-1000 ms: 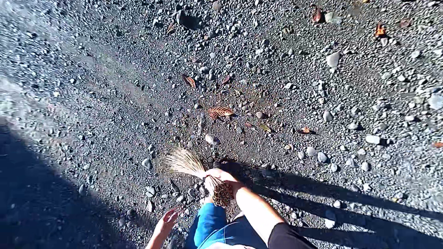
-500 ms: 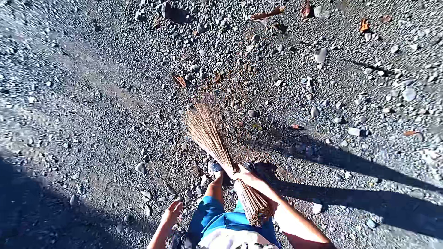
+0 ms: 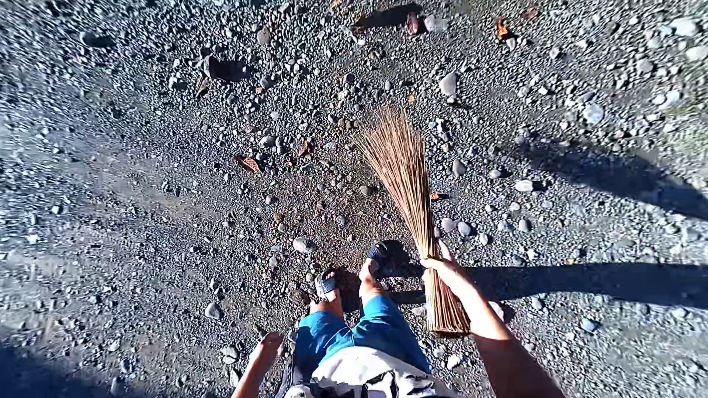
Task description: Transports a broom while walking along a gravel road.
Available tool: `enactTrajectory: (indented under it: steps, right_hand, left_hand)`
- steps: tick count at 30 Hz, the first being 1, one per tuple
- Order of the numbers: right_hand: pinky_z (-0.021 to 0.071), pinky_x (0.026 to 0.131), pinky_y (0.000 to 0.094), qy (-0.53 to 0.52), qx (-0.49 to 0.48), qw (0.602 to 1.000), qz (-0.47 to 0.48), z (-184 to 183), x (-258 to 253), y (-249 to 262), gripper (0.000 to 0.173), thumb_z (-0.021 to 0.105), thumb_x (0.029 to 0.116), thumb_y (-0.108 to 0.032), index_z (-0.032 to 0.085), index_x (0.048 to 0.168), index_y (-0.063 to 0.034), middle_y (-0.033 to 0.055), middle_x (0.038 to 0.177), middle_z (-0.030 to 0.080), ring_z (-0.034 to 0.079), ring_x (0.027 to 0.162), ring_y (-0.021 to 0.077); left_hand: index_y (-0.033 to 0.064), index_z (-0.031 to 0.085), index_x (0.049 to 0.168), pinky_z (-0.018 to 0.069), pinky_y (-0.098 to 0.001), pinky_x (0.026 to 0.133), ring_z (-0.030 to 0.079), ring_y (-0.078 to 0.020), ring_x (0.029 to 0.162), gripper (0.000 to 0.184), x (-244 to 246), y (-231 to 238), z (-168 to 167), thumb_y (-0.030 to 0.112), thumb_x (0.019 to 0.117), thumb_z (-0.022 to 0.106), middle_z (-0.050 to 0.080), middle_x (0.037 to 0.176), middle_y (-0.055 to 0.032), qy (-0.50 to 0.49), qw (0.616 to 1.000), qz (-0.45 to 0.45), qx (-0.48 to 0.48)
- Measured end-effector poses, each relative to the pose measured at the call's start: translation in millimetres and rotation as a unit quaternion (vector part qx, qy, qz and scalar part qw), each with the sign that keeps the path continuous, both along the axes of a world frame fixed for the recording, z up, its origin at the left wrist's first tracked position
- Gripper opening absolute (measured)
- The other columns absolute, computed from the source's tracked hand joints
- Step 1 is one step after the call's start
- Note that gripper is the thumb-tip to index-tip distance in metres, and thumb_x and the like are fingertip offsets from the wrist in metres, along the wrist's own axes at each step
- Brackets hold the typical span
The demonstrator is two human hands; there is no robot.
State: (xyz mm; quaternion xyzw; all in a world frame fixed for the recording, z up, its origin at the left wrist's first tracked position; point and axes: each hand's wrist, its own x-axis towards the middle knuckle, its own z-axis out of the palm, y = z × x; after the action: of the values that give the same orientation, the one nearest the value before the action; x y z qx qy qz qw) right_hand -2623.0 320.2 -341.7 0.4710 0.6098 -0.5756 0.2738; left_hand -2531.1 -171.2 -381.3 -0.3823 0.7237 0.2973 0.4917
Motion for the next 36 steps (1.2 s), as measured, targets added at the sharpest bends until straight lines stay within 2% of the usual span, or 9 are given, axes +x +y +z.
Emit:
enactTrajectory:
  steps: [3,6,9,15,18,24,28,32,36]
  right_hand:
    - [0.0579,0.058,0.0373,-0.010,-0.024,0.992,-0.120,16.6,53.2,31.8,0.070,0.053,0.1011,-0.007,0.017,0.161,-0.0149,0.0155,0.098,0.061,0.064,0.064,0.0201]
    - [0.0564,0.068,0.0368,-0.026,-0.037,0.975,-0.217,-1.8,66.2,36.1,0.058,0.053,0.1057,-0.015,0.025,0.156,-0.0073,0.0145,0.099,0.059,0.062,0.073,0.0183]
    - [0.0557,0.062,0.0305,0.022,-0.114,0.958,-0.264,-39.5,29.3,5.6,0.022,0.051,0.1050,-0.012,0.053,0.121,0.0023,0.0075,0.082,0.062,0.062,0.066,0.0119]
    - [0.0563,0.065,0.0301,0.062,-0.333,0.938,-0.071,-63.6,-88.2,-41.9,0.030,0.052,0.1049,-0.019,0.053,0.131,-0.0041,0.0058,0.090,0.063,0.062,0.071,0.0121]
    - [0.0579,0.063,0.0334,0.091,-0.376,0.918,-0.080,-57.4,-83.3,-6.7,0.053,0.052,0.1018,-0.011,0.034,0.151,-0.0116,0.0089,0.092,0.063,0.064,0.069,0.0166]
    - [0.0599,0.076,0.0464,0.040,-0.171,0.960,-0.218,-4.4,34.1,117.7,0.085,0.059,0.0965,-0.003,0.010,0.164,-0.0217,0.0197,0.120,0.061,0.068,0.093,0.0284]
    - [0.0569,0.073,0.0384,-0.002,-0.020,0.935,-0.353,-19.2,53.9,156.1,0.069,0.055,0.0990,-0.010,0.020,0.158,-0.0112,0.0166,0.113,0.061,0.065,0.086,0.0204]
    - [0.0539,0.064,0.0385,0.032,-0.043,0.885,-0.463,-83.6,-39.4,132.2,0.043,0.053,0.0999,-0.011,0.040,0.139,0.0017,0.0142,0.094,0.059,0.060,0.072,0.0188]
    - [0.0531,0.073,0.0309,0.064,-0.231,0.936,-0.256,-84.9,-178.3,58.5,0.031,0.054,0.1017,-0.008,0.052,0.130,0.0036,0.0094,0.096,0.062,0.060,0.079,0.0122]
  left_hand:
    - [0.0020,0.047,0.150,0.0469,-0.0574,0.102,0.059,-0.0419,0.126,0.048,-51.6,47.3,5.9,0.029,0.1102,0.049,0.057,0.140,-0.0279,0.042,0.999,0.019,0.011]
    - [0.0036,0.046,0.151,0.0470,-0.0576,0.102,0.059,-0.0416,0.126,0.047,-87.3,86.3,9.0,0.027,0.1105,0.048,0.058,0.140,-0.0269,0.056,0.998,-0.007,0.027]
    - [0.0034,0.049,0.149,0.0469,-0.0573,0.104,0.059,-0.0405,0.126,0.046,-105.4,112.4,15.9,0.028,0.1097,0.050,0.059,0.140,-0.0257,0.057,0.995,-0.068,0.036]
    - [0.0024,0.049,0.149,0.0454,-0.0587,0.107,0.058,-0.0435,0.128,0.050,-126.2,122.6,27.4,0.032,0.1092,0.051,0.058,0.140,-0.0279,0.020,0.982,-0.189,0.016]
    - [0.0015,0.050,0.148,0.0448,-0.0606,0.107,0.058,-0.0451,0.128,0.050,-147.3,109.8,24.9,0.033,0.1089,0.051,0.057,0.140,-0.0298,0.018,0.978,-0.206,-0.008]
    - [0.0022,0.049,0.149,0.0453,-0.0611,0.104,0.057,-0.0459,0.127,0.050,-208.1,143.9,11.3,0.035,0.1100,0.048,0.056,0.141,-0.0306,0.008,0.974,-0.224,0.000]
    - [0.0009,0.049,0.147,0.0459,-0.0590,0.105,0.058,-0.0449,0.126,0.049,-255.4,190.1,-8.2,0.032,0.1096,0.050,0.057,0.139,-0.0299,0.008,0.966,-0.255,0.048]
    - [0.0010,0.050,0.148,0.0453,-0.0582,0.106,0.058,-0.0438,0.127,0.047,-309.0,220.6,-18.4,0.028,0.1092,0.051,0.058,0.140,-0.0291,0.022,0.956,-0.282,0.072]
    - [-0.0007,0.050,0.147,0.0455,-0.0589,0.107,0.059,-0.0448,0.126,0.046,-363.9,231.0,6.2,0.026,0.1091,0.052,0.059,0.138,-0.0299,0.034,0.950,-0.304,0.055]
